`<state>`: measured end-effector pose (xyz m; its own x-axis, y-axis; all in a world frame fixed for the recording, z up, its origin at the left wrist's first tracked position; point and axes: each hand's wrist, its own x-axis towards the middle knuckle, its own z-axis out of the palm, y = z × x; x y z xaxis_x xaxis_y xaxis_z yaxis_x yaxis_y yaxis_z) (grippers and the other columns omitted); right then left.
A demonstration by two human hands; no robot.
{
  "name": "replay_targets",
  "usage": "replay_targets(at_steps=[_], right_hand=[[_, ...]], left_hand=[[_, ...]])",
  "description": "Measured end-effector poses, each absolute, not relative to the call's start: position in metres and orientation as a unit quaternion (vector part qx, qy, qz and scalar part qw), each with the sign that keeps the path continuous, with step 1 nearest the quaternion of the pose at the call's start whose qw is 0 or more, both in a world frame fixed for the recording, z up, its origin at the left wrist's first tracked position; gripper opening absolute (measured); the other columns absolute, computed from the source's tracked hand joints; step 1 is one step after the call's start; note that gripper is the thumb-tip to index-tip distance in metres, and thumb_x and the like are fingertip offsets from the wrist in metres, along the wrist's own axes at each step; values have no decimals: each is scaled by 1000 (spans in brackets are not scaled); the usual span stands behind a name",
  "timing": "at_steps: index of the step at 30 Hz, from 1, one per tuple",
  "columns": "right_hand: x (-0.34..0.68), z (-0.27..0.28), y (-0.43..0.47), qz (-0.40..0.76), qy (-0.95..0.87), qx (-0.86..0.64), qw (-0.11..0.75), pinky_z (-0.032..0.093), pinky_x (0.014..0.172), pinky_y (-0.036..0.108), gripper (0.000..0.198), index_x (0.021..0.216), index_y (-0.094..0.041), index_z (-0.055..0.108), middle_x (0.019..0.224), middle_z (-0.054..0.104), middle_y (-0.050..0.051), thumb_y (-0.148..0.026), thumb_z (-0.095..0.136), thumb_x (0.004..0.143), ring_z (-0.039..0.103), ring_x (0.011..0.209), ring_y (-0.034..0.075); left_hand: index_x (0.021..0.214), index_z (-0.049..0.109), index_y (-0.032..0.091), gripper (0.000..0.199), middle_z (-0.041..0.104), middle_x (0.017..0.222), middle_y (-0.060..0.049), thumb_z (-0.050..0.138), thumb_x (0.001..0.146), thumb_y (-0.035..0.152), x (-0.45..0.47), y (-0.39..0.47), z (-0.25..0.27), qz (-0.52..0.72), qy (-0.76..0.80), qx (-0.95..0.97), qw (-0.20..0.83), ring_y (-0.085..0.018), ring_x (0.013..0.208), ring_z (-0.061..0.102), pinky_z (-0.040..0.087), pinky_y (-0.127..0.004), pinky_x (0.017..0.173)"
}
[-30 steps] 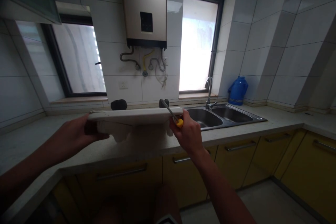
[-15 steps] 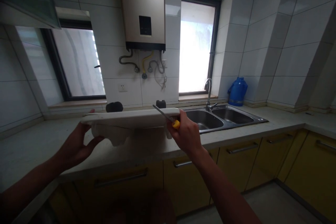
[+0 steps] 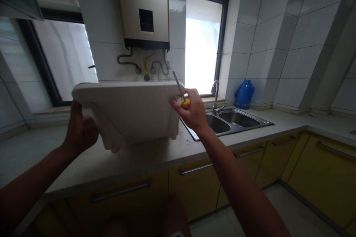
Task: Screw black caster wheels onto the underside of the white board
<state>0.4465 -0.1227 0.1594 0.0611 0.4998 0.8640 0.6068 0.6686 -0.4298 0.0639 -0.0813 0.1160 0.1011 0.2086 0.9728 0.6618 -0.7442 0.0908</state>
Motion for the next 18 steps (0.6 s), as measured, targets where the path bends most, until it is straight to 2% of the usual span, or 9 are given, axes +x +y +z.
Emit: replay_targets(at_steps=[3,5,6,8,10,12,15,18], right_hand=[[455,148,-104,51,-717,-359,596,65,78,38,80,146,-22,63,138,69,14,-66,89,85,73,101,24],[460,132,-91,113,-736,-337,576,68,75,38,96,157,-24,56,137,72,13,-64,95,79,76,99,24],[462,123,-84,138,-742,-332,566,68,73,37,96,155,-23,57,130,75,11,-62,97,77,76,95,23],[464,105,-70,178,-746,-333,549,63,63,30,75,140,-19,66,105,77,5,-61,94,85,71,76,16],[463,90,-56,200,-740,-338,546,54,54,22,52,125,-16,69,85,69,-2,-58,82,99,60,60,8],[461,82,-45,210,-729,-341,555,50,53,19,42,122,-15,69,83,65,-3,-53,75,107,56,59,6],[456,78,-33,215,-719,-336,569,54,57,20,39,122,-15,69,91,68,-1,-50,76,107,59,66,8],[453,77,-28,216,-712,-327,583,51,56,20,38,121,-15,69,88,66,-2,-50,75,108,57,63,7]], left_hand=[[166,40,6,92,53,153,-28,27,113,80,65,-74,118,-585,-294,-720,230,-41,143,56,43,-62,128],[168,38,5,93,52,158,-28,26,113,80,66,-70,120,-591,-298,-713,231,-42,150,52,37,-62,134],[168,39,6,94,52,159,-28,26,113,80,67,-68,121,-595,-301,-710,228,-42,151,52,36,-61,135],[169,39,8,93,54,159,-27,26,113,80,69,-65,123,-599,-308,-706,220,-41,151,53,38,-59,134],[168,41,8,92,56,156,-27,25,113,80,70,-60,125,-600,-312,-704,219,-40,147,56,43,-58,129],[166,44,8,91,58,152,-26,24,114,80,70,-54,128,-605,-319,-698,215,-40,142,59,47,-58,125],[161,48,10,93,61,146,-23,26,112,84,67,-44,130,-616,-324,-692,190,-38,135,62,49,-57,121],[158,50,10,100,61,147,-23,31,106,93,62,-33,129,-629,-319,-692,154,-39,137,62,49,-59,124]])
